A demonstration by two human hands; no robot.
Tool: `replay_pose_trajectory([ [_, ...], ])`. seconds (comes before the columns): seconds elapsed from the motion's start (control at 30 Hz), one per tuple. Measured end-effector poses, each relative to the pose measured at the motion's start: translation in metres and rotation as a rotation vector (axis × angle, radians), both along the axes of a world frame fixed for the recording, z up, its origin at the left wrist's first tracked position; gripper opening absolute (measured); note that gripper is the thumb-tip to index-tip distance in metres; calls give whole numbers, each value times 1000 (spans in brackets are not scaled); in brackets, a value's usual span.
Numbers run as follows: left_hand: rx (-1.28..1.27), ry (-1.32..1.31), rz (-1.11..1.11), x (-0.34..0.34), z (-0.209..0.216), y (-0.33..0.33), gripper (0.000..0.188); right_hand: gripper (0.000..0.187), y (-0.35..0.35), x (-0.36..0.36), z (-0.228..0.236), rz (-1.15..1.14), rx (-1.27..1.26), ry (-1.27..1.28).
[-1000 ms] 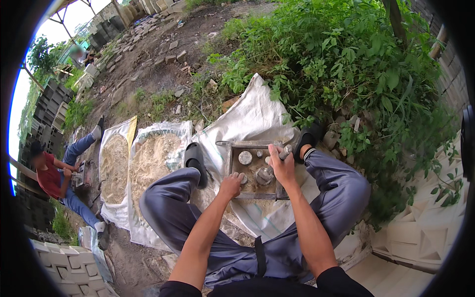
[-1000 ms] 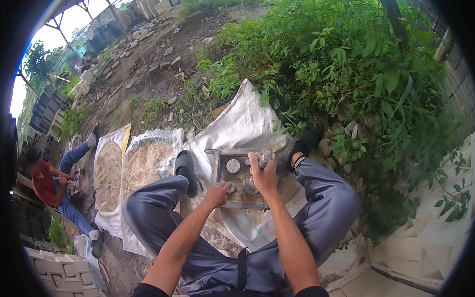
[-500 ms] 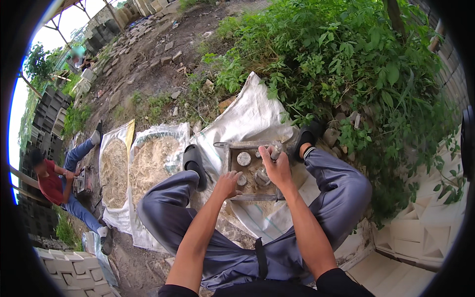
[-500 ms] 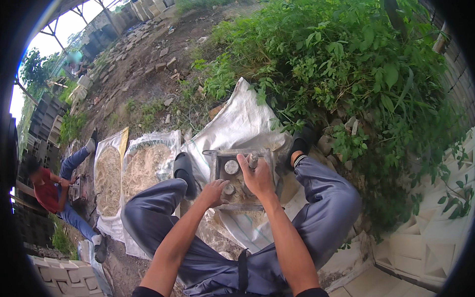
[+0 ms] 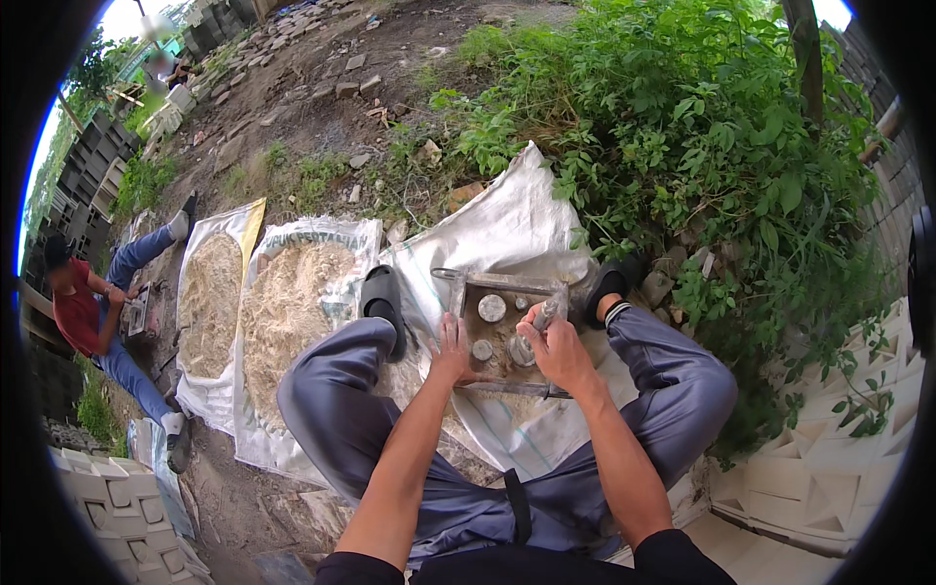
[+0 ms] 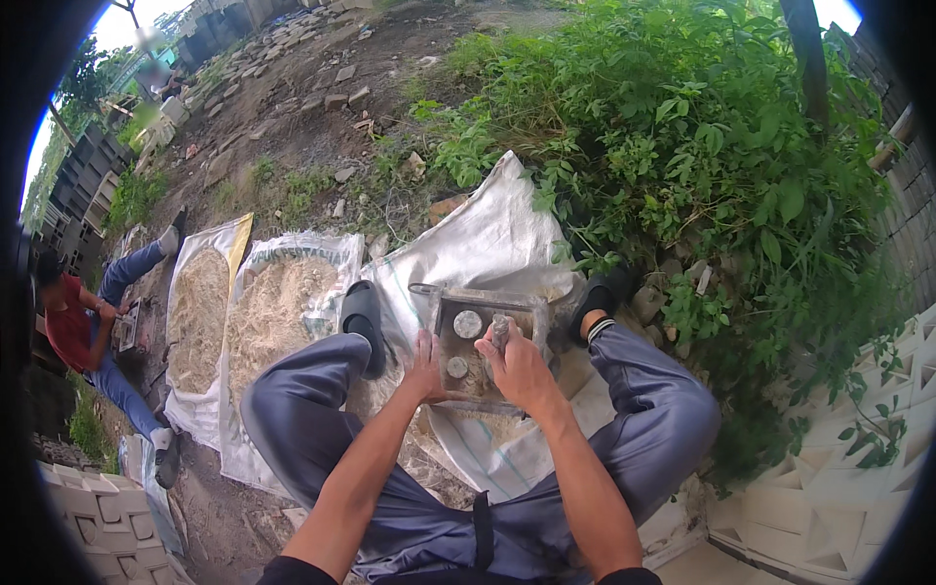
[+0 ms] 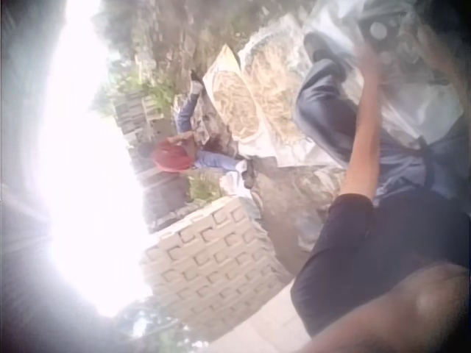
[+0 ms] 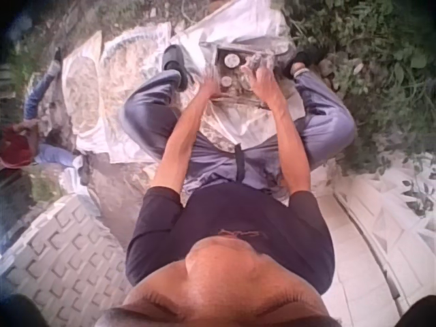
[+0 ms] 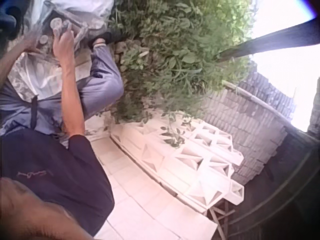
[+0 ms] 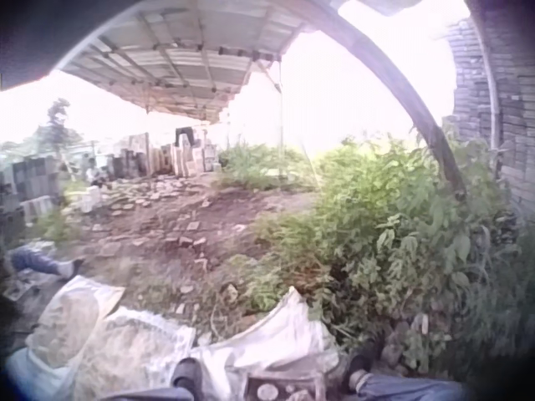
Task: The person prepares cylindrical building components by packing a granular material into a metal mold using a handheld tool.
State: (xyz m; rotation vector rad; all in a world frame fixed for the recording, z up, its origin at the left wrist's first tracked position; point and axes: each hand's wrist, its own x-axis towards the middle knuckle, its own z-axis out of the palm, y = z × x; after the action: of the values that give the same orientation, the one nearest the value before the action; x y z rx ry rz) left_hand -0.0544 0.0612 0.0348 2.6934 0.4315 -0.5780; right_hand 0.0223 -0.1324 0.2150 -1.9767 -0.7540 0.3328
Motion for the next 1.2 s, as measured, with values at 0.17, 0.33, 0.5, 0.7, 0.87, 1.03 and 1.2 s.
replay_pose_trajectory([
  [0.17,-27,126,-120,-1,4,-7,144,22,8,-7,-9,-180,73,-53],
  [0.33,-50,73,-123,-12,-18,3,142,23,32,-11,-17,-157,70,-56],
  [0.5,-73,42,-149,-6,-12,-1,144,24,36,-10,-70,-143,-102,-137],
  [0.7,-136,151,-92,-4,-7,-1,146,25,35,-26,-42,-167,-74,-93],
  [0.87,-170,225,-81,1,-1,-1,147,22,30,-23,-67,-176,-56,-83],
  [1.03,-151,186,-86,-2,0,-2,146,24,25,-38,-60,-221,-85,-28],
  [1.2,-158,190,-85,-1,4,-1,145,28,26,-33,-70,-219,-77,-42],
])
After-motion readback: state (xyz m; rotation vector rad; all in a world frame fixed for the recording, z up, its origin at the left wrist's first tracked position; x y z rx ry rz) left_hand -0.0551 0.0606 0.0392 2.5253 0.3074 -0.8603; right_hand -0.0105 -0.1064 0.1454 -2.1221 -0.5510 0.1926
